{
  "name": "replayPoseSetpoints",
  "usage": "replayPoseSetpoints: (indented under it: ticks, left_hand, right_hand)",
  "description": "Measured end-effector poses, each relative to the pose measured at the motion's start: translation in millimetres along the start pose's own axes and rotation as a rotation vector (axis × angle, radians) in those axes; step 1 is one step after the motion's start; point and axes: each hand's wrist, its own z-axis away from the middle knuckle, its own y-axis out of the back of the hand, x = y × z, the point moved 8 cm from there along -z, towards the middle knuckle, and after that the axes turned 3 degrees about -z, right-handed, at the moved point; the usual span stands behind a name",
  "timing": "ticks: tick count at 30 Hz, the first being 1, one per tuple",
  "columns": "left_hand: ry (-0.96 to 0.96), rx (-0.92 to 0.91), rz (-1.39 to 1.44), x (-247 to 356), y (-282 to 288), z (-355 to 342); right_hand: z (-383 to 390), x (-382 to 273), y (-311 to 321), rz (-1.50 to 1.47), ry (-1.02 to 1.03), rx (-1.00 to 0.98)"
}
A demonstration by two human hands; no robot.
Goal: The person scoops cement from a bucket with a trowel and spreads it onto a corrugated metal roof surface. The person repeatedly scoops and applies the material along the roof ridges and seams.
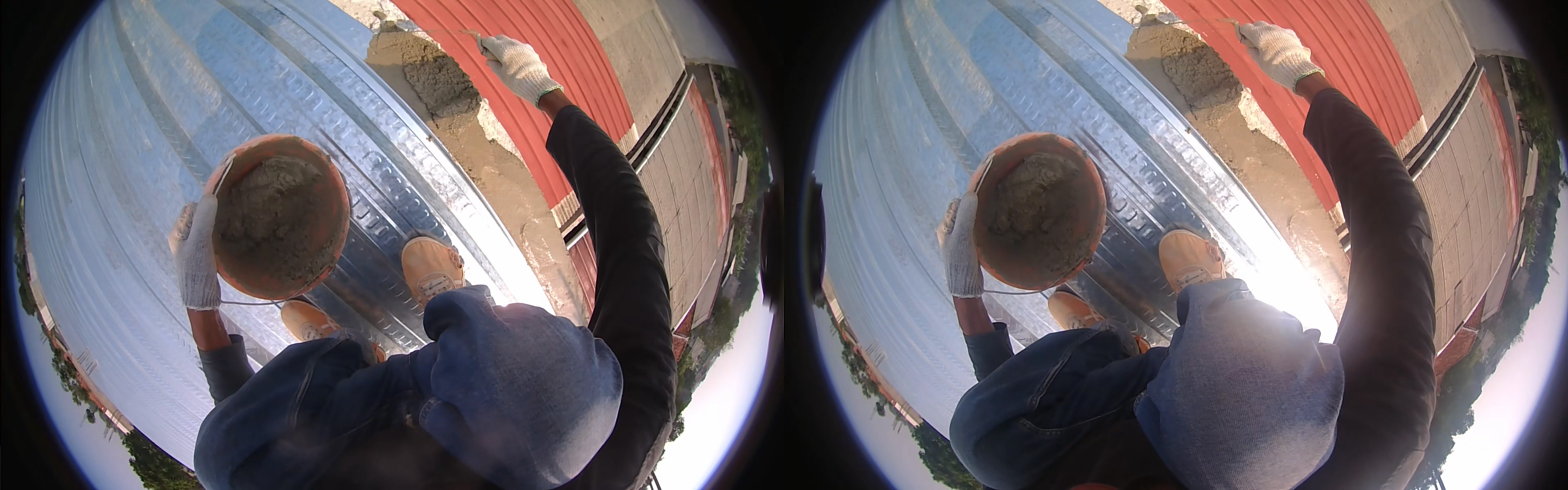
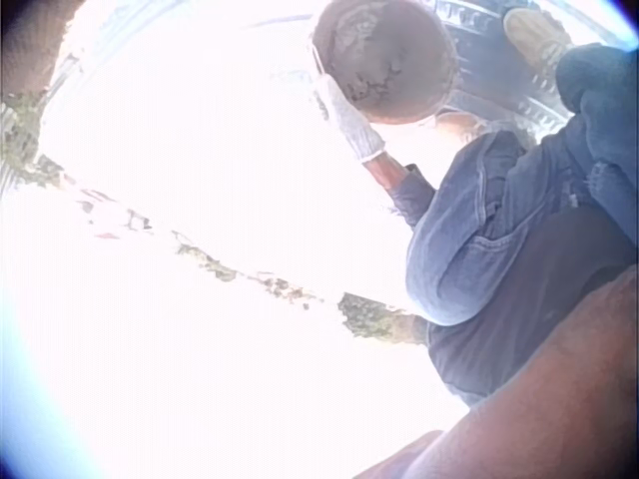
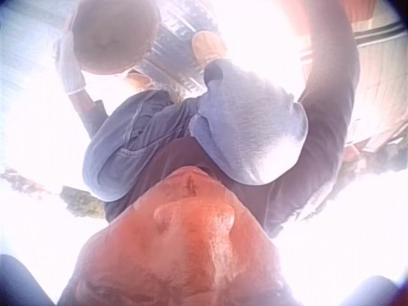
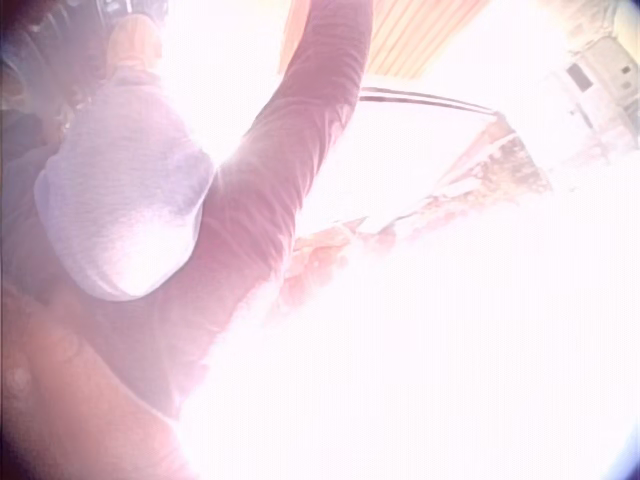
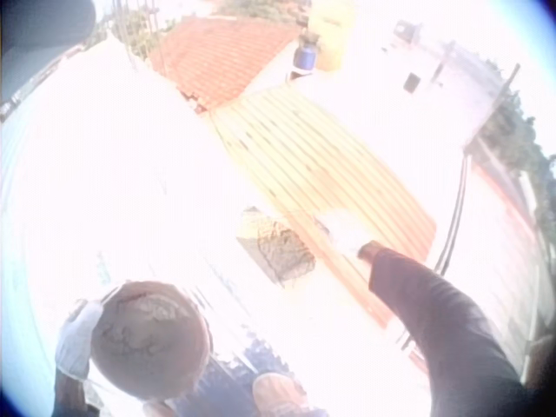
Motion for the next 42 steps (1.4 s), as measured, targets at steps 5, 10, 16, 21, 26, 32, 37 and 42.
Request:
replayPoseSetpoints:
  ticks: [5,10,16,21,26,32,37,42]
  left_hand:
    - [0.004,0.034,0.011,2,2,8]
    - [0.054,0.023,-0.036,9,-7,9]
    - [0.021,-0.003,0.033,-3,7,-2]
    - [0.031,-0.004,0.024,-3,4,-1]
    - [0.059,0.033,0.051,-2,2,7]
    - [0.046,0.051,0.036,-3,7,9]
    - [0.025,0.035,0.083,-7,5,5]
    - [0.004,0.002,0.043,-7,6,-3]
  right_hand:
    - [-19,-14,-11,0.090,0.133,-0.075]
    - [48,2,-11,0.132,0.212,-0.070]
    - [117,4,-7,0.076,0.116,-0.171]
    - [120,20,4,-0.044,0.077,-0.060]
    - [93,32,2,-0.123,-0.097,-0.018]
    - [157,25,-8,-0.060,-0.096,-0.152]
    - [203,24,1,-0.137,-0.231,-0.127]
    - [199,-30,12,-0.444,-0.490,-0.086]
